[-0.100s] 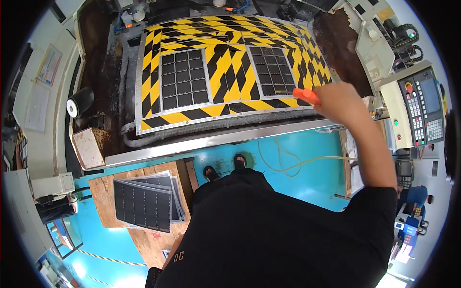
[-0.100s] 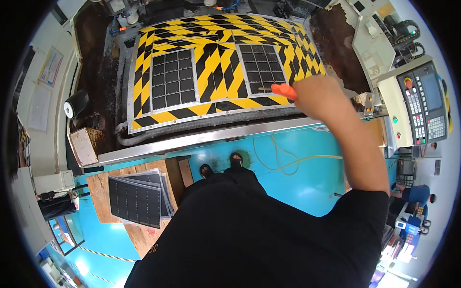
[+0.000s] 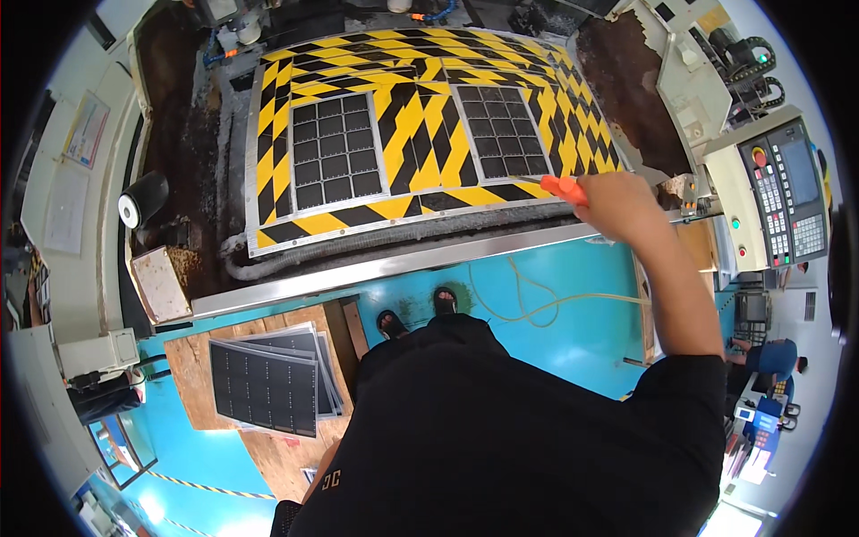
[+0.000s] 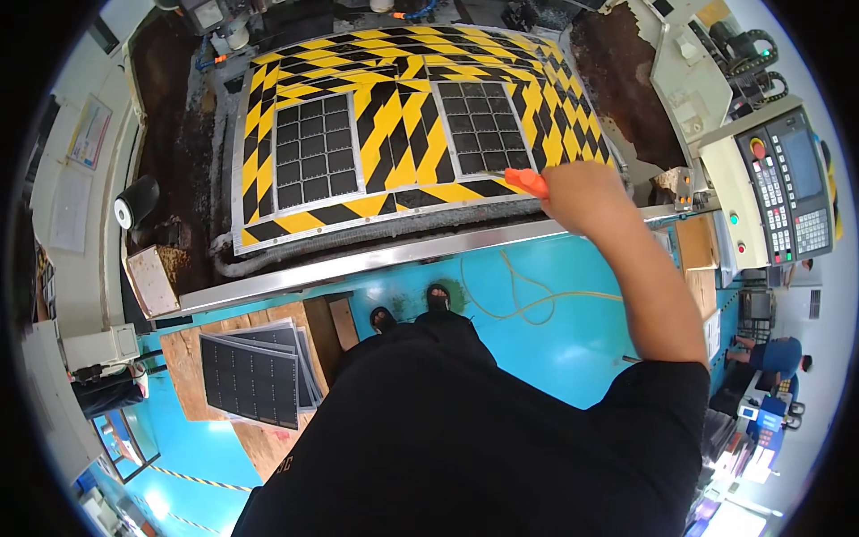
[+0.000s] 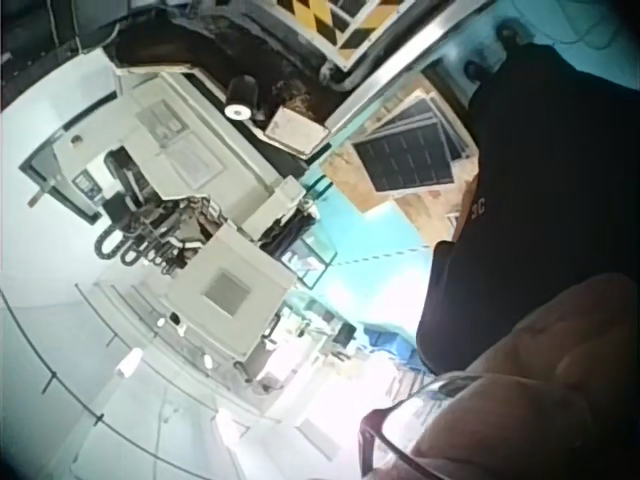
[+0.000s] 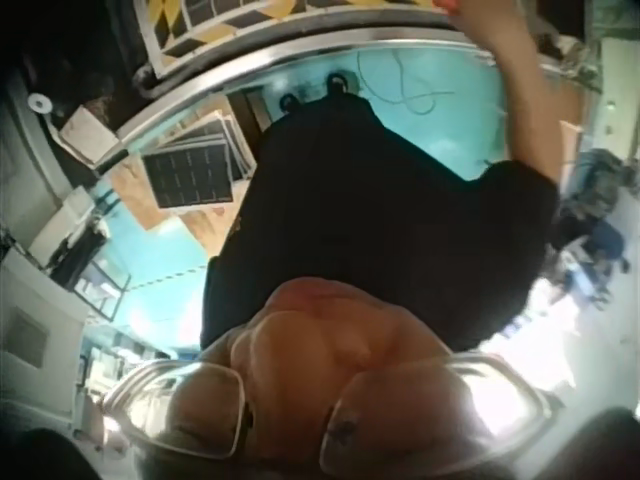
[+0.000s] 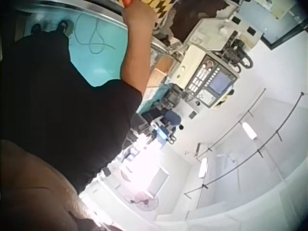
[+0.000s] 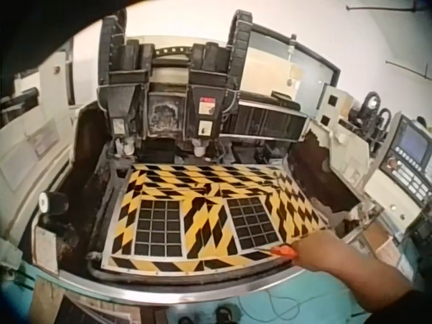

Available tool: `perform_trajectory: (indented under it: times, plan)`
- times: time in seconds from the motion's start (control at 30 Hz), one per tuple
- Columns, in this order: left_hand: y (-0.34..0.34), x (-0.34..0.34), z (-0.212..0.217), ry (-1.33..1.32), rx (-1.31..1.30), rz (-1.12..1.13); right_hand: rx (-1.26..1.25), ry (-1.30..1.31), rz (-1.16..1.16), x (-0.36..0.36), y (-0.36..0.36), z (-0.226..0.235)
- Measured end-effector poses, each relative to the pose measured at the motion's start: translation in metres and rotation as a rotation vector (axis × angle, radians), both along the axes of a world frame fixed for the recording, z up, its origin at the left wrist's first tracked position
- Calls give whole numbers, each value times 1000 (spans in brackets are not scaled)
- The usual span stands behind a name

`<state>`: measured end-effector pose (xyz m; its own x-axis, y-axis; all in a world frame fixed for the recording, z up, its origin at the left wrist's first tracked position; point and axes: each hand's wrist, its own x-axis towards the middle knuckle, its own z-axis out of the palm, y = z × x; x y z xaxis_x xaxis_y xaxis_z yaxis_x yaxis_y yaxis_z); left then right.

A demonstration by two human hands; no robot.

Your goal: Placing solar panel components onto a machine fixture for assembly.

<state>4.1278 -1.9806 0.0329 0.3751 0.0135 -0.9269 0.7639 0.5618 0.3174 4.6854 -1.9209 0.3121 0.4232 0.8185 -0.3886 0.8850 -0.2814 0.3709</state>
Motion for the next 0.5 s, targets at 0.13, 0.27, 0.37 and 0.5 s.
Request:
perform_trajectory:
  times: [0.13,0.27,0.37,0.5]
  plan:
    - [15,18,10,10,32,-55,34,36,-205,36,-23,-34]
    - [35,43,21,17,76,-111,19,67,-300,81,-46,-52]
    - [49,67,29,27,114,-150,140,148,-450,97,-54,-78]
    - [63,104,37,43,165,-171,103,264,-399,46,-28,-91]
